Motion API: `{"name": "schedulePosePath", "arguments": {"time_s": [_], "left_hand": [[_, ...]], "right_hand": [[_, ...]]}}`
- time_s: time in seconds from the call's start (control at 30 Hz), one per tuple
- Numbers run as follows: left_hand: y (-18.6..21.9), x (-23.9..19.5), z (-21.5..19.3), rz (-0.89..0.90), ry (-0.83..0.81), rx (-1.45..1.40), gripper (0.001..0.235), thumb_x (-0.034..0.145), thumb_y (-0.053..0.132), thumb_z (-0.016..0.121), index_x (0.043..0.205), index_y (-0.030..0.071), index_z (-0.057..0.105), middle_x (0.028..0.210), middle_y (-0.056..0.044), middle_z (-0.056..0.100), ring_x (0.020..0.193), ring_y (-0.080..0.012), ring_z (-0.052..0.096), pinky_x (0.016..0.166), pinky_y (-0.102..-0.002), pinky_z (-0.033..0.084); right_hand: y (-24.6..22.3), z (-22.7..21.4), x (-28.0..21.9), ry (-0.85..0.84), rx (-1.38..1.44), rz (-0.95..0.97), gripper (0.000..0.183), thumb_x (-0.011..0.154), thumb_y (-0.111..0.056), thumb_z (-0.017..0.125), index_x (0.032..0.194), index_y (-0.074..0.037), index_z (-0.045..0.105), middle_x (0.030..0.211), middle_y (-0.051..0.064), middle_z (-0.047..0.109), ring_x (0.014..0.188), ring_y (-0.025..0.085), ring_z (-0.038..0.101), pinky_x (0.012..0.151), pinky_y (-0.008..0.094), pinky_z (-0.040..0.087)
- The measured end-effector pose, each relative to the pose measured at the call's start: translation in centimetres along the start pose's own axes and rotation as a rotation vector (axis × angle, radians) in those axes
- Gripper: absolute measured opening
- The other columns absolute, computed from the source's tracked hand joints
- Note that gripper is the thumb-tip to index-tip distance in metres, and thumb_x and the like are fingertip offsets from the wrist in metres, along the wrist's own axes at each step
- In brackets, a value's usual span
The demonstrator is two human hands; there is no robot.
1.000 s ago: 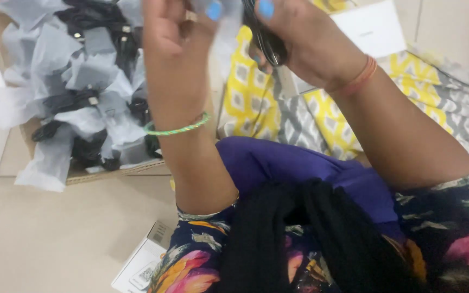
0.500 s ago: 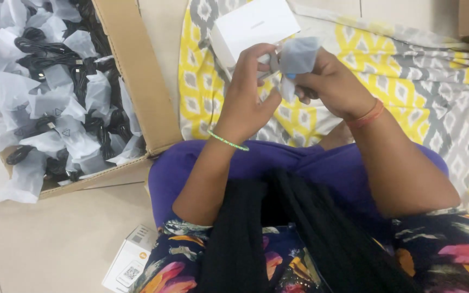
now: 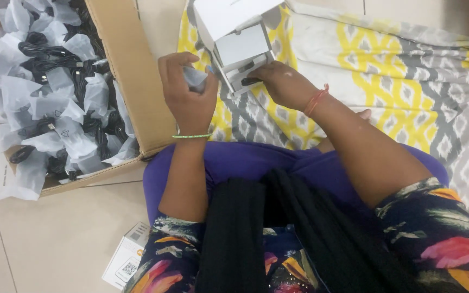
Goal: The person packs USB cables and manuals into small product boxes from a larger shipping container.
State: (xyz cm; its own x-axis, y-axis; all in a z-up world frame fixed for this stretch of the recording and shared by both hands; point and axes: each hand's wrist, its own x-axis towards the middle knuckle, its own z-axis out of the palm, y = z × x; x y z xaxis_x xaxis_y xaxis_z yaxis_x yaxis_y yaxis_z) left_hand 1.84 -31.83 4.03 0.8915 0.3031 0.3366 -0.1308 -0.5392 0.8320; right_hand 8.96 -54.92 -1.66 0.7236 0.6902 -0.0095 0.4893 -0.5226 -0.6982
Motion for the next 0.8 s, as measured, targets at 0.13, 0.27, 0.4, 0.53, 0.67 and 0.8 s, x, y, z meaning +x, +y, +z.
{"name": "schedulePosePath", "arguments": {"time_s": [0.13,0.27,0.4,0.53,0.67,0.8], "left_hand": [[-1.9,1.3,0.1,0.170,0.107,0.118,0.070,0.079,0.009,0.092,0.135,0.016,0.052,0.121,-0.009,0.053,0.108,-0.0261,0.060,0.095,-0.036,0.053],[-5.4,2.6,1.5,0.106,-0.063,0.034,0.113,0.055,0.018,0.101,0.149,0.012,0.039,0.128,-0.015,0.047,0.113,-0.0316,0.057,0.090,-0.041,0.054],[-9.9,1.8,5.7,0.029,-0.130,-0.017,0.103,0.065,0.016,0.096,0.150,0.014,0.038,0.121,-0.012,0.052,0.112,-0.0291,0.060,0.089,-0.039,0.054],[-14.6,0.3,9.8,-0.202,-0.046,-0.120,0.070,0.082,0.024,0.091,0.136,0.007,0.049,0.115,-0.011,0.066,0.102,-0.0257,0.068,0.088,-0.038,0.056],[-10.1,0.8,8.0,-0.809,-0.124,-0.417,0.064,0.087,0.033,0.082,0.129,-0.008,0.056,0.107,-0.018,0.063,0.081,-0.0252,0.059,0.062,-0.037,0.048],[-8.5,0.8,7.6,-1.013,-0.183,-0.771,0.061,0.083,0.030,0.076,0.129,-0.002,0.049,0.110,-0.015,0.063,0.088,-0.0244,0.068,0.062,-0.035,0.060]], "right_hand": [[-0.6,0.9,2.0,0.167,-0.261,-0.198,0.037,0.093,0.004,0.061,0.123,-0.013,0.072,0.119,0.009,0.073,0.111,0.031,0.068,0.097,0.042,0.055],[1.5,2.1,4.4,0.211,-0.395,-0.234,0.042,0.089,0.001,0.064,0.126,-0.018,0.073,0.114,0.005,0.074,0.106,0.027,0.068,0.090,0.041,0.056],[1.6,2.7,5.6,0.203,-0.428,-0.193,0.038,0.089,-0.002,0.062,0.122,-0.019,0.073,0.113,0.002,0.074,0.106,0.026,0.068,0.080,0.039,0.056],[1.4,2.8,6.1,0.170,-0.501,-0.114,0.031,0.092,-0.008,0.061,0.119,-0.018,0.073,0.108,0.000,0.074,0.104,0.024,0.069,0.074,0.038,0.056],[2.2,3.1,6.1,0.192,-0.560,-0.094,0.028,0.091,-0.011,0.063,0.115,-0.019,0.074,0.106,-0.001,0.074,0.102,0.025,0.068,0.070,0.037,0.057],[1.3,2.6,5.6,0.194,-0.519,-0.070,0.026,0.093,-0.011,0.063,0.115,-0.019,0.075,0.106,0.000,0.075,0.103,0.027,0.068,0.070,0.039,0.057]]}}
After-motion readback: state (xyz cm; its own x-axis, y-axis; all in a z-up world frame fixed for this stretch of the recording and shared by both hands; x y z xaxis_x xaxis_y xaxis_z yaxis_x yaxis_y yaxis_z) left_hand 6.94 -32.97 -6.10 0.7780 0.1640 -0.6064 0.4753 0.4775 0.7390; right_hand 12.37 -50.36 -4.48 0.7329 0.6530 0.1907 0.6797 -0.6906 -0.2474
